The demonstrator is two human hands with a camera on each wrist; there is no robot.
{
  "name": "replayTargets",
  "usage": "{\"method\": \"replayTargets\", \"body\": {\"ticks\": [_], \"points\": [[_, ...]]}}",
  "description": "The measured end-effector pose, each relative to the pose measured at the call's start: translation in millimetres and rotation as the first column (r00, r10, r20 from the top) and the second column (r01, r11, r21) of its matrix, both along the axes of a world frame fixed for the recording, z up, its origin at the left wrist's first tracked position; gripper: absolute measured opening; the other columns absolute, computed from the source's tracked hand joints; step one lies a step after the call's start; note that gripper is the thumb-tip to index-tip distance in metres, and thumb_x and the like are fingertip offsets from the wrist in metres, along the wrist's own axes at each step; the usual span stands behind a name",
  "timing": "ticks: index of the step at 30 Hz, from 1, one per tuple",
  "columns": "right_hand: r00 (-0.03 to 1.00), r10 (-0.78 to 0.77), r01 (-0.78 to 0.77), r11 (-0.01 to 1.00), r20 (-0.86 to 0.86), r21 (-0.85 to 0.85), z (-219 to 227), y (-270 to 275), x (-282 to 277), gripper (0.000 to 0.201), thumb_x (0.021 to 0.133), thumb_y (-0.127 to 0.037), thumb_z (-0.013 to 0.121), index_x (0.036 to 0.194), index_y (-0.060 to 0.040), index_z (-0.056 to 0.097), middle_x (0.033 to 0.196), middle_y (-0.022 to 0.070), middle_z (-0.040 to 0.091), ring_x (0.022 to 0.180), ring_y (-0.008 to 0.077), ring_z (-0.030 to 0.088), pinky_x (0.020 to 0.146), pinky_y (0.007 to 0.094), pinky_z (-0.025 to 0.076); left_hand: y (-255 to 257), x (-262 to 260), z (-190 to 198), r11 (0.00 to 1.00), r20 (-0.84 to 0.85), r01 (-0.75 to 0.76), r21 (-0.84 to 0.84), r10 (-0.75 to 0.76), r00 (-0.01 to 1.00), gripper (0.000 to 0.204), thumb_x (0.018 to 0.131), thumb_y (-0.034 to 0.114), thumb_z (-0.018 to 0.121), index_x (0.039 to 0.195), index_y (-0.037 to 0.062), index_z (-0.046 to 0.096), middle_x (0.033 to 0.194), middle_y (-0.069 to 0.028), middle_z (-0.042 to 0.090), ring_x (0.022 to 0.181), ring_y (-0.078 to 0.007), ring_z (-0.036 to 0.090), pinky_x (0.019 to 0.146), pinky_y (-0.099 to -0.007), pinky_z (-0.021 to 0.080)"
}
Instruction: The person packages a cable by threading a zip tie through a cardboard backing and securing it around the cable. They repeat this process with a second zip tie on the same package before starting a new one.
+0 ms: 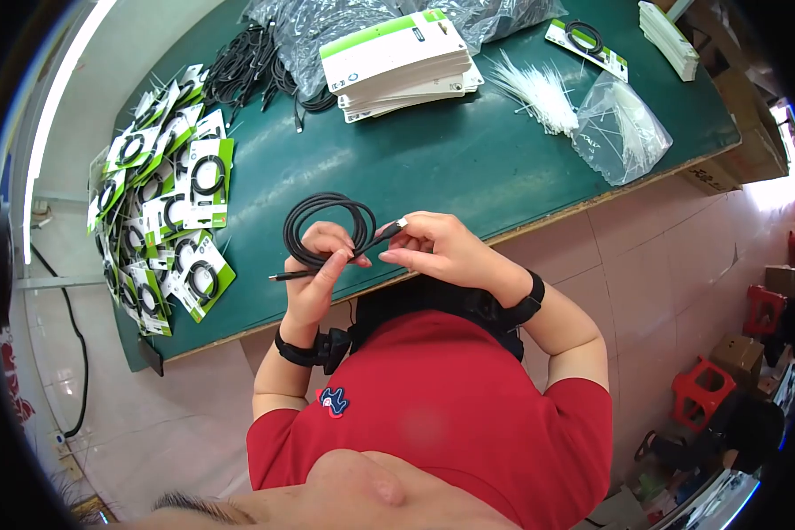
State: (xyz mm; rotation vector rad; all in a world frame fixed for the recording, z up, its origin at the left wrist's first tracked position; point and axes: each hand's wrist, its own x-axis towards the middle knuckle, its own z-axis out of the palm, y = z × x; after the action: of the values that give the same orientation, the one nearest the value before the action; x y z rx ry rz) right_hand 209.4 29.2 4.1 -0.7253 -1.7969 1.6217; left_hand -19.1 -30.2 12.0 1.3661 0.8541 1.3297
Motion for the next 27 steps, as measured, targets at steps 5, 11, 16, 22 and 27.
{"method": "replayTargets", "body": {"ticks": [5,11,16,22,27], "points": [[1.000,-0.004,-0.001,0.982,-0.025,-0.189,0,-1,2,0.028,0.093,-0.008,0.072,0.119,0.0007,0.065,0.094,0.0044,0.067,0.078,0.0076,0.064,0.065,0.0228,0.054,0,7,-3,0.998,0.046,0.003,-0.069,0.000,0.999,0.010,0.099,0.003,0.056,0.094,-0.0045,0.061,0.105,-0.0133,0.054,0.089,-0.0215,0.064,0.081,-0.0373,0.059],[0.996,-0.050,0.031,0.968,-0.070,-0.250,-2,-2,-4,0.028,0.093,-0.007,0.071,0.119,-0.0003,0.064,0.094,0.0042,0.068,0.079,0.0071,0.064,0.066,0.0229,0.054,3,15,-7,0.961,0.447,0.090,-0.263,0.039,0.894,0.010,0.100,0.006,0.056,0.100,-0.0022,0.062,0.105,-0.0125,0.057,0.083,-0.0210,0.066,0.077,-0.0324,0.057],[0.999,-0.022,0.019,0.995,-0.031,-0.101,-8,4,-12,0.029,0.094,-0.008,0.070,0.120,0.0001,0.065,0.096,0.0039,0.067,0.081,0.0077,0.063,0.069,0.0236,0.053,15,3,-8,0.916,0.623,0.235,-0.326,0.021,0.782,0.015,0.102,0.013,0.055,0.097,-0.0001,0.061,0.106,-0.0125,0.057,0.077,-0.0196,0.064,0.068,-0.0298,0.054],[0.996,-0.049,0.037,0.990,-0.081,-0.137,-17,13,-14,0.030,0.096,-0.008,0.065,0.125,-0.0006,0.063,0.103,0.0048,0.064,0.086,0.0089,0.061,0.074,0.0245,0.051,19,1,-18,0.800,0.736,0.558,-0.221,-0.239,0.633,0.034,0.102,0.027,0.050,0.077,0.0050,0.056,0.082,-0.0080,0.057,0.067,-0.0152,0.058,0.055,-0.0245,0.040],[0.996,0.073,-0.069,0.993,-0.044,0.093,-8,26,-29,0.032,0.096,-0.014,0.064,0.125,0.0014,0.064,0.116,0.0102,0.066,0.114,0.0194,0.060,0.097,0.0323,0.048,20,11,-8,0.620,0.732,0.761,-0.192,-0.426,0.531,0.044,0.096,0.030,0.048,0.056,0.0124,0.046,0.049,-0.0003,0.044,0.046,-0.0153,0.044,0.045,-0.0283,0.037]]}}
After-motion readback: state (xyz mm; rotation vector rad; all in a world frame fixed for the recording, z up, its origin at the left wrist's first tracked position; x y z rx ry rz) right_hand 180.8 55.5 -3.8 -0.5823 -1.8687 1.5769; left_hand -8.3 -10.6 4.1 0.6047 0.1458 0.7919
